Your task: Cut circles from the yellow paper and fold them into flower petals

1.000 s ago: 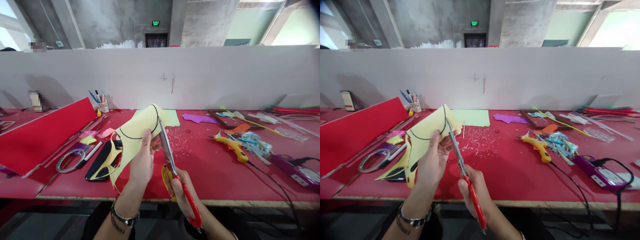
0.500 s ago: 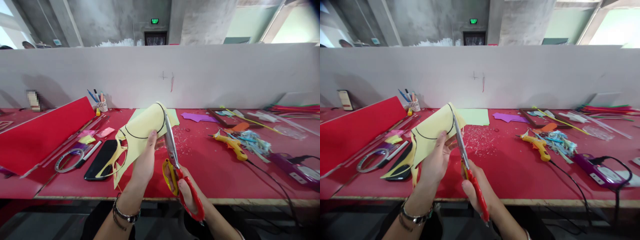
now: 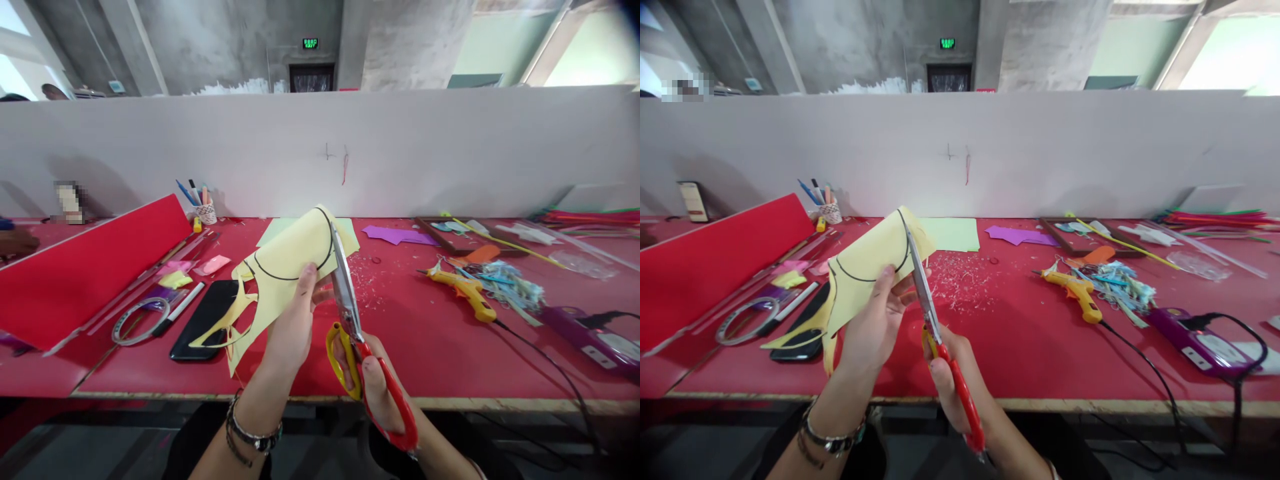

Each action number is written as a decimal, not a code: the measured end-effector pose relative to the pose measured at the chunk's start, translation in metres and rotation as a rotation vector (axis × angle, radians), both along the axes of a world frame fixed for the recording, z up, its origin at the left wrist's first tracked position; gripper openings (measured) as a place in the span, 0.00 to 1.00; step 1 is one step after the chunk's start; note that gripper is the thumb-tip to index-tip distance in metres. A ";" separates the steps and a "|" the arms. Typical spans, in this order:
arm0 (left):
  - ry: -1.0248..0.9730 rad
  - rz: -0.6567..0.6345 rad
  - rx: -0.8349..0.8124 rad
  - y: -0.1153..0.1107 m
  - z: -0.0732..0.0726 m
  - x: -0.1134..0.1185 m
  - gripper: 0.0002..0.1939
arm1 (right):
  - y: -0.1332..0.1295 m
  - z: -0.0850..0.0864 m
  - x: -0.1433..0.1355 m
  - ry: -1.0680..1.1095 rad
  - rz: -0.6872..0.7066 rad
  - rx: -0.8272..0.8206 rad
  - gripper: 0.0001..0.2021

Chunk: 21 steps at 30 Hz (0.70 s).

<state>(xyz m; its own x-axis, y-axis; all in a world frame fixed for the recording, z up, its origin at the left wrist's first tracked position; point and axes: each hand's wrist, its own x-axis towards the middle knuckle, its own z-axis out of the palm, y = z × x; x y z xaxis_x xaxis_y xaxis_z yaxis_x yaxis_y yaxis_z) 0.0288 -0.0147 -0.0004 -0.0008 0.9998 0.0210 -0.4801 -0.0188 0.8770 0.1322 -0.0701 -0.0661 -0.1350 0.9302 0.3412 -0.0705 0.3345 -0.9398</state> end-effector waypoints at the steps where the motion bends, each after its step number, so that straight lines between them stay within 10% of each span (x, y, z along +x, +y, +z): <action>1: 0.000 0.002 -0.007 0.000 0.000 0.000 0.14 | 0.000 0.000 0.000 0.001 0.003 0.000 0.25; 21: 0.085 -0.075 -0.099 0.004 -0.008 -0.002 0.20 | -0.005 0.005 0.000 0.041 -0.073 0.008 0.24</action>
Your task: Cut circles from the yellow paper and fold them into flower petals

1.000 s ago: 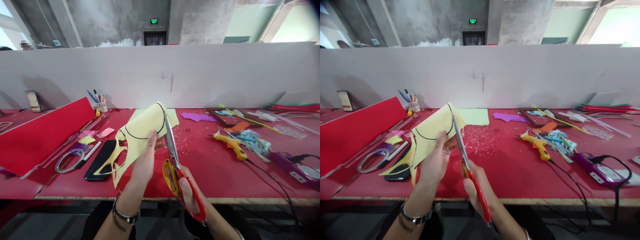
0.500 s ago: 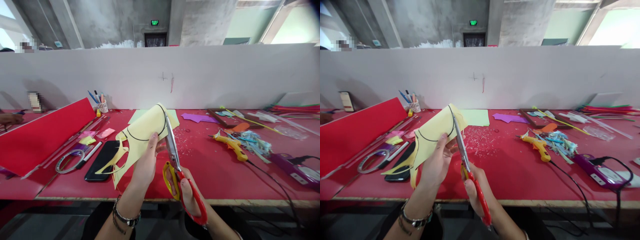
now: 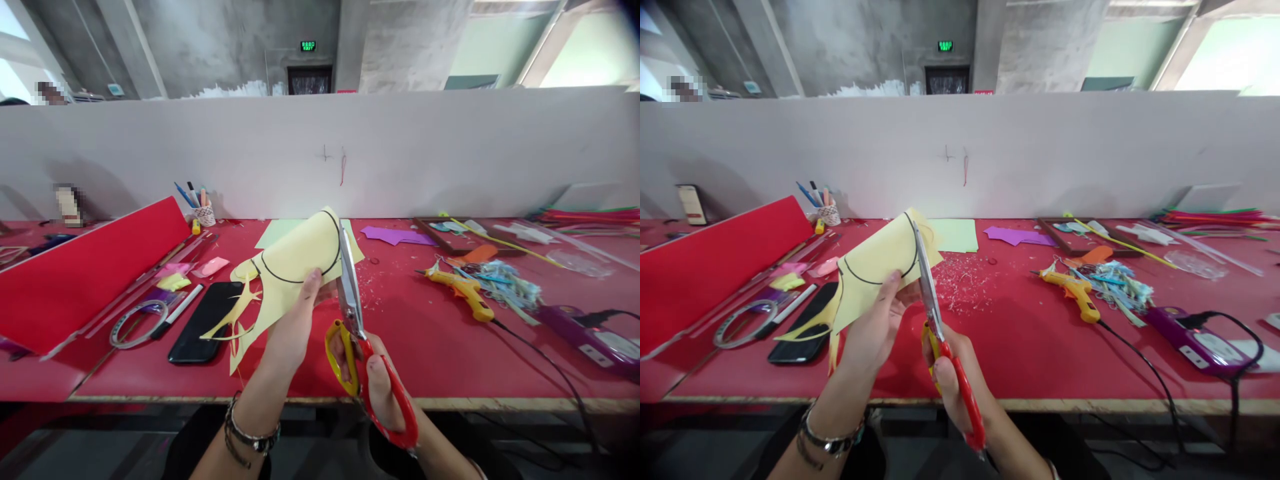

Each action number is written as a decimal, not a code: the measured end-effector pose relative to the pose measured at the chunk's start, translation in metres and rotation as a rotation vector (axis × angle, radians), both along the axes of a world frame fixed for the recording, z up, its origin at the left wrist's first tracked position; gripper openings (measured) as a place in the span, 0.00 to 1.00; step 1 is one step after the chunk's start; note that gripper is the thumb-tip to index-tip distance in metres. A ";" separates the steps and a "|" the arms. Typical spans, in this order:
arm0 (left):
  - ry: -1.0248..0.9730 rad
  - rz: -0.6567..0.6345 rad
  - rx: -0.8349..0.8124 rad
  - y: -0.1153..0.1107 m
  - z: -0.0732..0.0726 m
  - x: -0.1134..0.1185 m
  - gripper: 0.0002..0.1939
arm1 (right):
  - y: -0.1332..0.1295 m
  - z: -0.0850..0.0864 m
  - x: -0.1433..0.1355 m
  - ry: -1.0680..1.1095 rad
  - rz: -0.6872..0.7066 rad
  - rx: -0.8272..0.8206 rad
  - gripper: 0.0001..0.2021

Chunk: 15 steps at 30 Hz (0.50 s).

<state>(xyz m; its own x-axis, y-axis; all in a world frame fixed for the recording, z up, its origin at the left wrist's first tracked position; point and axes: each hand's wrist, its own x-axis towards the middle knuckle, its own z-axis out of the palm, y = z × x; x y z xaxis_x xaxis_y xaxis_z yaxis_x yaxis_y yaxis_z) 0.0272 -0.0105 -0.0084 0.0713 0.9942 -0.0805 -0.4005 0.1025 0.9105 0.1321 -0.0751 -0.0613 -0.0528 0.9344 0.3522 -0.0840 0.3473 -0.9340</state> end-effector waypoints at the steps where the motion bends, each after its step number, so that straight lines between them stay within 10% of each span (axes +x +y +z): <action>1: 0.002 -0.002 0.005 -0.001 0.001 0.000 0.20 | 0.000 -0.002 0.000 0.006 0.001 0.002 0.24; 15: -0.006 -0.034 0.033 -0.001 0.002 -0.001 0.20 | 0.002 -0.011 -0.006 0.126 0.016 -0.056 0.25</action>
<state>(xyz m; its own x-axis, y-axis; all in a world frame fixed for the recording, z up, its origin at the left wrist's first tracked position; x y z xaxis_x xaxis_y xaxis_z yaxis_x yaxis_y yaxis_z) 0.0266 -0.0111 -0.0067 0.1050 0.9933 -0.0473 -0.4026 0.0860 0.9113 0.1257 -0.0729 -0.0722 -0.0262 0.9522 0.3044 -0.2073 0.2927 -0.9335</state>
